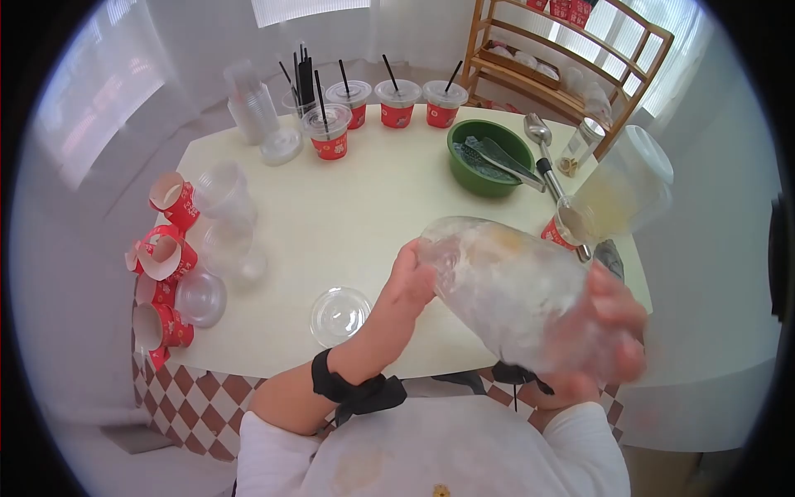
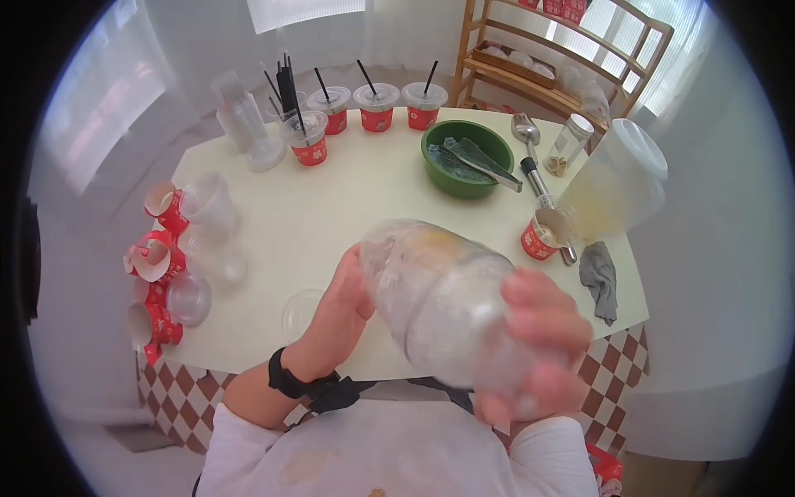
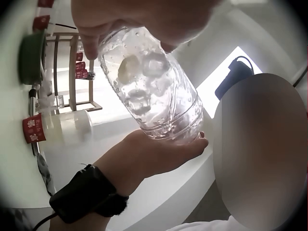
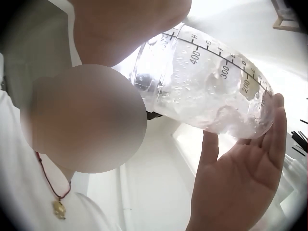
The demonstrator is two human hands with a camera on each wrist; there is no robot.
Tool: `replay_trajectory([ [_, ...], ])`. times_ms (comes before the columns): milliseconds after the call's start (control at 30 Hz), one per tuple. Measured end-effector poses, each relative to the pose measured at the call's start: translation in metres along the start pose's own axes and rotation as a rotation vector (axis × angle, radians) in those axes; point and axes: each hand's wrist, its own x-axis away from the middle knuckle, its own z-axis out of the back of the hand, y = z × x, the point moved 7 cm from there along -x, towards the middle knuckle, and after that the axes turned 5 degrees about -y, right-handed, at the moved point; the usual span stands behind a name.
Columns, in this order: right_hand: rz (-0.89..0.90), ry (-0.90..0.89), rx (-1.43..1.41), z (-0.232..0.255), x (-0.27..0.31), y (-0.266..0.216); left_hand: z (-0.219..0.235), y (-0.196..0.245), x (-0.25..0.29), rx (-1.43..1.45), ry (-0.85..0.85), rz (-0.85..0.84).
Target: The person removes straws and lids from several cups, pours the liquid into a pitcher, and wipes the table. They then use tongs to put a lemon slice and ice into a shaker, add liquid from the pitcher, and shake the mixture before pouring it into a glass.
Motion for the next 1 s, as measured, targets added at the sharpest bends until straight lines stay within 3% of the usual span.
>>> replay_trajectory([
  [33, -0.252, -0.147, 0.007, -0.011, 0.005, 0.025, 0.013, -0.019, -0.003, 0.045, 0.022, 0.084],
  [67, -0.393, -0.161, 0.049, -0.015, 0.023, 0.046, 0.028, -0.042, -0.005, 0.092, 0.046, 0.168],
  [100, -0.439, -0.171, 0.069, -0.017, 0.03, 0.055, 0.037, -0.056, -0.004, 0.141, 0.074, 0.252],
  [200, -0.522, -0.189, 0.094, -0.018, 0.028, 0.06, 0.033, -0.053, -0.005, 0.15, 0.1, 0.229],
  [300, -0.077, 0.222, -0.04, 0.01, 0.003, 0.001, -0.006, 0.009, 0.006, -0.154, -0.013, -0.081],
  [400, 0.204, 0.238, -0.233, 0.018, -0.005, -0.03, -0.035, 0.038, 0.018, -0.265, -0.125, -0.399],
  [433, 0.27, 0.249, -0.246, 0.017, -0.005, -0.033, -0.025, 0.024, 0.011, -0.163, -0.08, -0.223],
  [467, 0.03, 0.086, -0.078, 0.008, -0.002, -0.014, -0.008, 0.008, 0.001, -0.065, -0.036, -0.049],
  [533, -0.39, -0.183, -0.002, -0.013, 0.019, 0.038, 0.026, -0.043, -0.006, 0.169, 0.084, 0.233],
  [600, -0.594, -0.182, 0.067, -0.016, 0.047, 0.067, 0.031, -0.055, -0.003, 0.204, 0.102, 0.316],
  [633, -0.584, -0.16, 0.051, -0.016, 0.045, 0.069, 0.03, -0.057, -0.001, 0.224, 0.114, 0.359],
  [700, -0.569, -0.119, 0.029, -0.01, 0.033, 0.066, 0.024, -0.04, -0.003, 0.112, 0.092, 0.22],
  [733, -0.456, -0.103, 0.032, -0.005, 0.015, 0.047, 0.017, -0.025, -0.005, 0.051, 0.077, 0.146],
  [800, -0.069, 0.121, -0.041, 0.01, -0.007, 0.001, -0.011, 0.014, 0.003, -0.08, -0.048, -0.147],
  [867, 0.326, 0.351, -0.337, 0.021, -0.01, -0.021, -0.034, 0.04, 0.018, -0.182, -0.17, -0.418],
  [933, 0.166, 0.242, -0.222, 0.012, -0.012, -0.028, -0.017, 0.023, 0.003, -0.079, -0.07, -0.201],
  [1000, -0.356, -0.069, -0.137, -0.01, 0.005, 0.031, 0.015, -0.024, -0.013, 0.083, -0.031, 0.084],
])
